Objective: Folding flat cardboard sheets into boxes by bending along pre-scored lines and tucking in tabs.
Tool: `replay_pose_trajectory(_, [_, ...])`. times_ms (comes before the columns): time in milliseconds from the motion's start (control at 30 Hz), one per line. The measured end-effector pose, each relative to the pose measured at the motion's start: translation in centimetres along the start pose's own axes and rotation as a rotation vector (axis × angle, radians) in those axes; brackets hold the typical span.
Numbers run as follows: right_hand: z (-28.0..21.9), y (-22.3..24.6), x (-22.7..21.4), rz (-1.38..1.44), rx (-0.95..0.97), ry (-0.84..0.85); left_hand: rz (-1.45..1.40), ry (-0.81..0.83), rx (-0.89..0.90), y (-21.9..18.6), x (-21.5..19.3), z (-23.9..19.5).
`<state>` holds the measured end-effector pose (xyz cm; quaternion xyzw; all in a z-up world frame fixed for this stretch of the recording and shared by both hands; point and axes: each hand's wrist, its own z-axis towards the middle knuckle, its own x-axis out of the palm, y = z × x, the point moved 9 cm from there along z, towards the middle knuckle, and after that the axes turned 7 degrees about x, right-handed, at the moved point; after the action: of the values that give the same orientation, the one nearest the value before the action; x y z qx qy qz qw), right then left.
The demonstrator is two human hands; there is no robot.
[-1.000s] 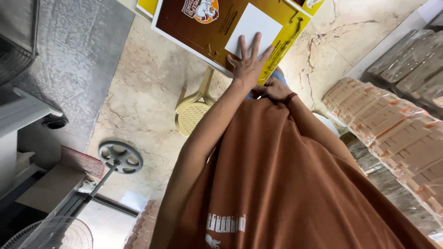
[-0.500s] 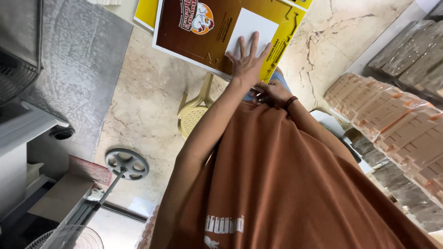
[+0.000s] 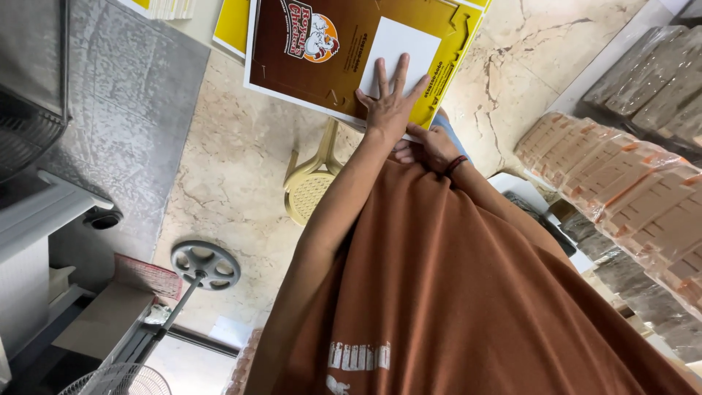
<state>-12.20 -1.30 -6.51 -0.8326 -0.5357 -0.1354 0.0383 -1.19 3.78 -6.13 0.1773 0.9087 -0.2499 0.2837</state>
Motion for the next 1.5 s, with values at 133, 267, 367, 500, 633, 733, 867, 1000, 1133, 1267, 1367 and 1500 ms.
replay_pose_trajectory(133, [0.5, 0.8, -0.4, -0.146, -0.283, -0.025, 0.034, -0.032, -0.022, -0.2, -0.1, 0.0])
replay_pose_trajectory(267, [-4.1, 2.2, 3.2, -0.485, -0.56, 0.114, 0.079, -0.065, -0.062, -0.3, -0.7, -0.1])
replay_pose_trajectory(367, [-3.8, 1.4, 2.4, -0.297, -0.4, 0.071, 0.088, -0.015, -0.04, -0.3, -0.5, -0.4])
replay_pose_trajectory(500, [-0.9, -1.2, 1.3, -0.123, -0.275, 0.152, 0.056, -0.098, -0.004, 0.1, -0.5, -0.9])
replay_pose_trajectory(633, [-0.7, -0.9, 1.0, -0.151, -0.107, 0.095, -0.183, -0.136, 0.051, 0.4, -2.3, -1.9])
replay_pose_trajectory(733, [-1.6, -0.2, -0.4, -0.332, 0.029, 0.111, -0.239, -0.228, 0.054, 1.0, -2.4, -3.1])
replay_pose_trajectory(867, [-2.2, 4.2, -3.2, -0.587, 0.109, 0.137, -0.269, -0.627, 0.055, 2.6, -1.2, -5.1])
replay_pose_trajectory(1000, [-0.1, 11.5, -10.4, -0.575, -0.092, -0.011, -0.348, -0.835, 0.037, 0.8, -2.9, -5.8])
replay_pose_trajectory(1133, [0.1, 21.7, -15.0, -0.389, -0.407, -0.243, -0.297, -1.03, 0.076, -2.1, -7.5, -0.5])
replay_pose_trajectory(1267, [0.1, 28.4, -14.1, -0.233, -0.561, -0.196, -0.295, -1.135, 0.05, -4.9, -11.4, 8.5])
replay_pose_trajectory(1367, [1.6, 31.0, -13.2, -0.303, -0.572, -0.166, -0.517, -0.65, -0.169, -6.1, -15.0, 13.5])
replay_pose_trajectory(1500, [2.1, 31.8, -12.3, -0.343, -0.472, -0.165, -0.573, -0.481, -0.373, -2.2, -10.6, 20.4])
